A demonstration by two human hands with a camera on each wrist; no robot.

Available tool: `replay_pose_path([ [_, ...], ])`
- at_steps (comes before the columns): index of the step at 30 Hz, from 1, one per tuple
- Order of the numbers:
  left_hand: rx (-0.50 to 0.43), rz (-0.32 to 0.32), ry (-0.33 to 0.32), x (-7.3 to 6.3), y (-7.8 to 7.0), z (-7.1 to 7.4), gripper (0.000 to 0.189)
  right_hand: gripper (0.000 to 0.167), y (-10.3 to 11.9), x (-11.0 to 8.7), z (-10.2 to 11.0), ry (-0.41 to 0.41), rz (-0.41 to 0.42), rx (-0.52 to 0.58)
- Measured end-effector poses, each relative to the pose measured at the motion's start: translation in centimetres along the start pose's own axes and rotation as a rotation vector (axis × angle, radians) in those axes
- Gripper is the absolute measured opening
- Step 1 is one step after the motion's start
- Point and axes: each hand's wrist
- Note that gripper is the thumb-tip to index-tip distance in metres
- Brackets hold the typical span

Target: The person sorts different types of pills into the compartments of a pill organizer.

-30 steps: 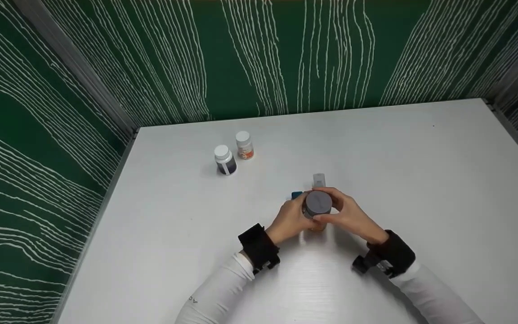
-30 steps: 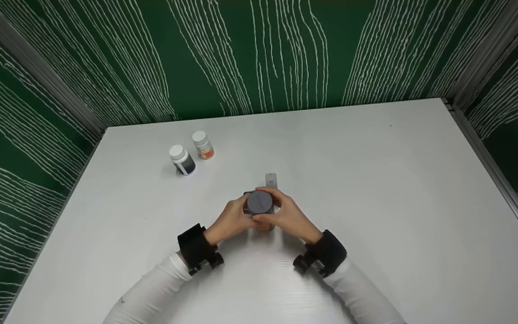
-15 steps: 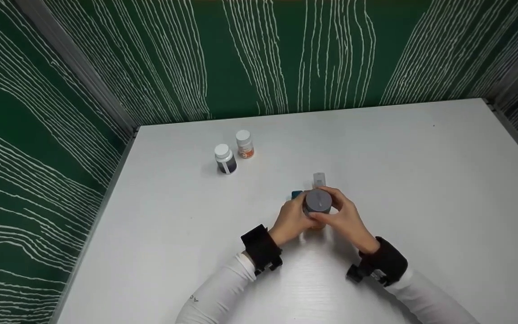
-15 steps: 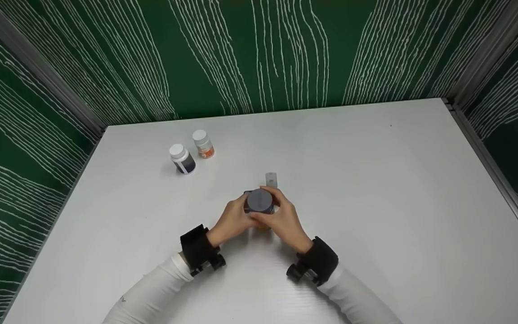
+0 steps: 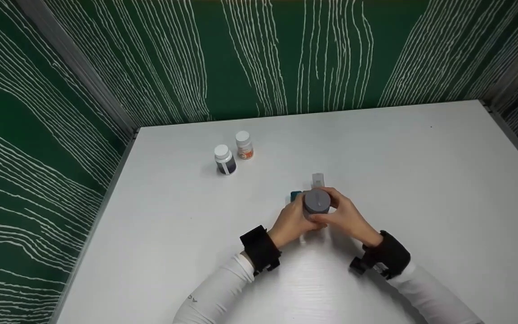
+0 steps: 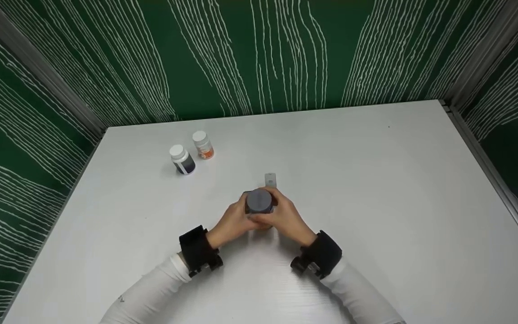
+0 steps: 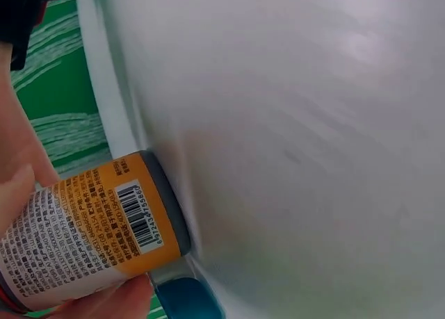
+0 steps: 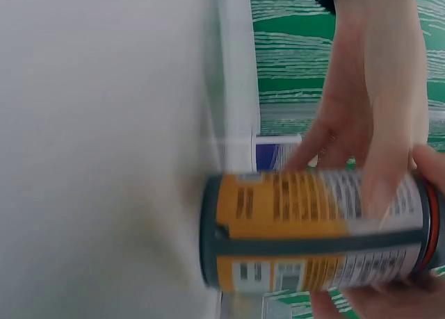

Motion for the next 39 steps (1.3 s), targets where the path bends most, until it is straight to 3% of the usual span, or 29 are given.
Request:
replay_pose_path([
  [2,-0.003,0.030,0.039,-0.2,0.0,0.7,0.080,0.060,0.2,0.1,0.9,0.017,0.012,-0.022],
  [5,0.004,0.086,0.072,-0.5,0.2,2.2,0.083,0.059,1.2,0.2,2.9,-0.025,0.034,-0.075],
  [11,0.019,0.172,0.032,-0.7,1.9,5.1,0.068,0.058,2.0,0.5,9.6,-0.199,0.005,-0.221],
  [13,0.018,0.186,0.013,-0.8,2.6,5.8,0.063,0.055,0.5,0.6,12.5,-0.265,-0.001,-0.165],
  [18,0.019,0.204,-0.015,-1.0,4.1,7.2,0.054,0.059,-1.8,0.4,18.5,-0.378,-0.093,-0.185],
  [20,0.024,0.206,-0.020,-1.0,4.4,7.5,0.051,0.063,-2.4,0.1,20.3,-0.394,-0.147,-0.252],
  [25,0.034,0.192,-0.025,-1.1,4.7,7.7,0.046,0.063,-7.2,-0.7,24.8,-0.461,-0.208,-0.223],
  [29,0.029,0.173,-0.026,-1.1,4.8,7.7,0.043,0.069,-8.6,-1.0,26.1,-0.501,-0.270,-0.231],
  [37,0.025,0.177,-0.013,-0.9,4.9,7.3,0.039,0.075,-6.4,-1.6,24.5,-0.502,-0.335,-0.265],
  [39,0.024,0.181,-0.007,-0.7,4.8,7.3,0.039,0.075,-6.7,-1.6,24.6,-0.494,-0.326,-0.265],
])
Point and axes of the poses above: each hand's wrist, its own x-axis towards the middle knuckle, its own z-axis out of the back of the hand, y = z × x, and after that the axes turned 5 degrees about z, right-handed
